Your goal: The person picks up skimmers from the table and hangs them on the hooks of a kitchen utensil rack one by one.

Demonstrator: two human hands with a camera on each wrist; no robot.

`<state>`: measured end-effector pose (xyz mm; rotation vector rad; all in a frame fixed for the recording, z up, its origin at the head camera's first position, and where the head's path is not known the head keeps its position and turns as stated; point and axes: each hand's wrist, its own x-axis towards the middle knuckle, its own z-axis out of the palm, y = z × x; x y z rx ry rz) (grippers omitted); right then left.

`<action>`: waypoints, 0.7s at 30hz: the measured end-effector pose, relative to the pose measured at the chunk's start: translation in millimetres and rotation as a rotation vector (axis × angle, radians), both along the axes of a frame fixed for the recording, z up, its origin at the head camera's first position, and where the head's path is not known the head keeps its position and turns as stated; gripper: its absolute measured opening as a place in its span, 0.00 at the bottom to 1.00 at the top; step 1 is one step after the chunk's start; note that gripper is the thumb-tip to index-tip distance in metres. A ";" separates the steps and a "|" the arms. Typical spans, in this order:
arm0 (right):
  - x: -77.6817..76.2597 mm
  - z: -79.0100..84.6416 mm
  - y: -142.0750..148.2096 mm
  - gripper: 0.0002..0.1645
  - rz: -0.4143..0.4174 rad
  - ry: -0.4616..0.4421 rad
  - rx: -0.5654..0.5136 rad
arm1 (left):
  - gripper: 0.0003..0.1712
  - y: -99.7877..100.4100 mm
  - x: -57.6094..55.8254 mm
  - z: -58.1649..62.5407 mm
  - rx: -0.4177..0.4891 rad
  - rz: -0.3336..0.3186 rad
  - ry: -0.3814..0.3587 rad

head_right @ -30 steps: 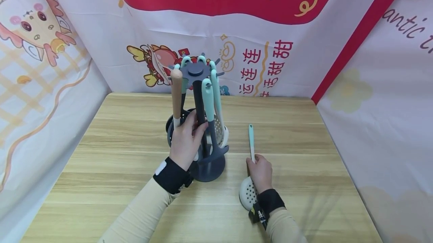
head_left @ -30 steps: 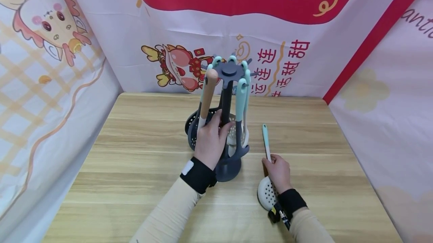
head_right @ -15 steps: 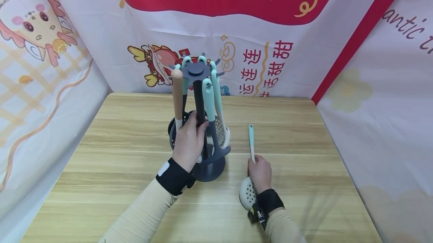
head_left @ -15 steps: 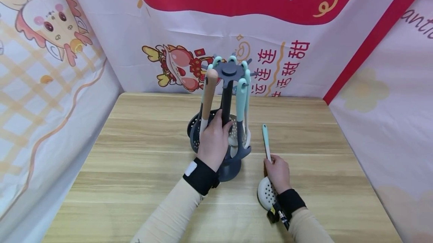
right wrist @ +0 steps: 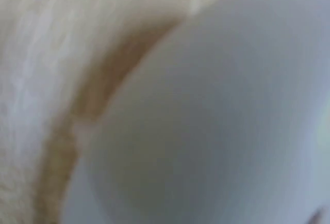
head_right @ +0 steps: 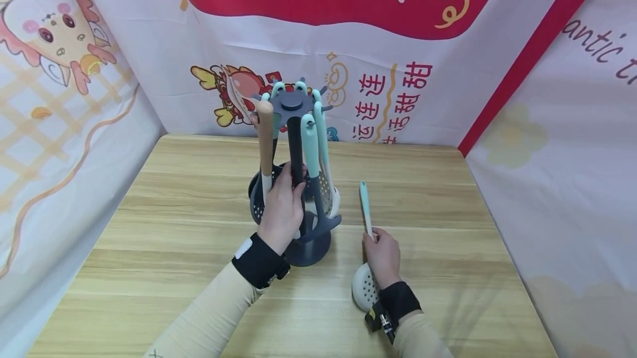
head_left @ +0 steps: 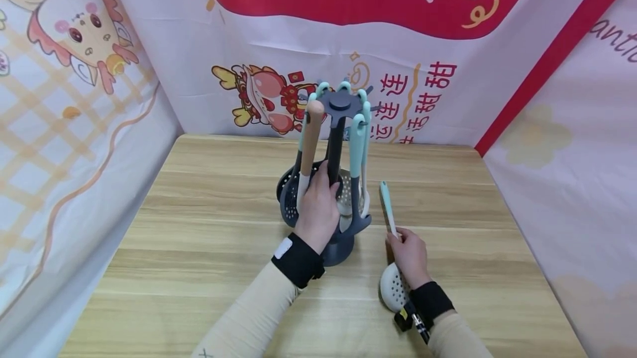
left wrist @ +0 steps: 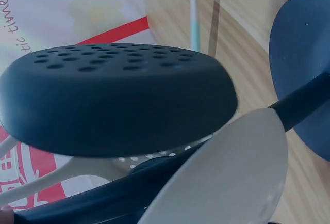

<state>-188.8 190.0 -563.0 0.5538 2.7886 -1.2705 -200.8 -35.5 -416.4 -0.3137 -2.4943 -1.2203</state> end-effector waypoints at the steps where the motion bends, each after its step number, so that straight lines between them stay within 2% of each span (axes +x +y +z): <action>1: 1.1 2.4 -0.2 0.25 -0.002 0.004 -0.007 | 0.26 0.4 -0.1 -1.1 0.006 -0.007 -0.010; 5: 4.7 13.7 -0.7 0.25 -0.020 0.040 -0.015 | 0.26 1.4 -0.9 -5.4 -0.001 -0.007 0.009; 9: 6.7 27.0 -0.6 0.25 -0.033 0.167 0.032 | 0.29 1.7 -1.5 -7.2 -0.039 0.013 0.054; 13: 8.3 38.2 -2.1 0.25 -0.046 0.280 0.044 | 0.32 2.9 -2.2 -6.2 -0.086 0.024 0.055; 17: 11.6 51.1 -7.1 0.24 -0.065 0.350 -0.039 | 0.27 5.0 -4.7 -6.9 -0.110 0.037 0.072; 21: 15.8 67.0 -13.9 0.21 -0.082 0.466 -0.121 | 0.23 6.9 -7.5 -7.3 -0.117 0.052 0.078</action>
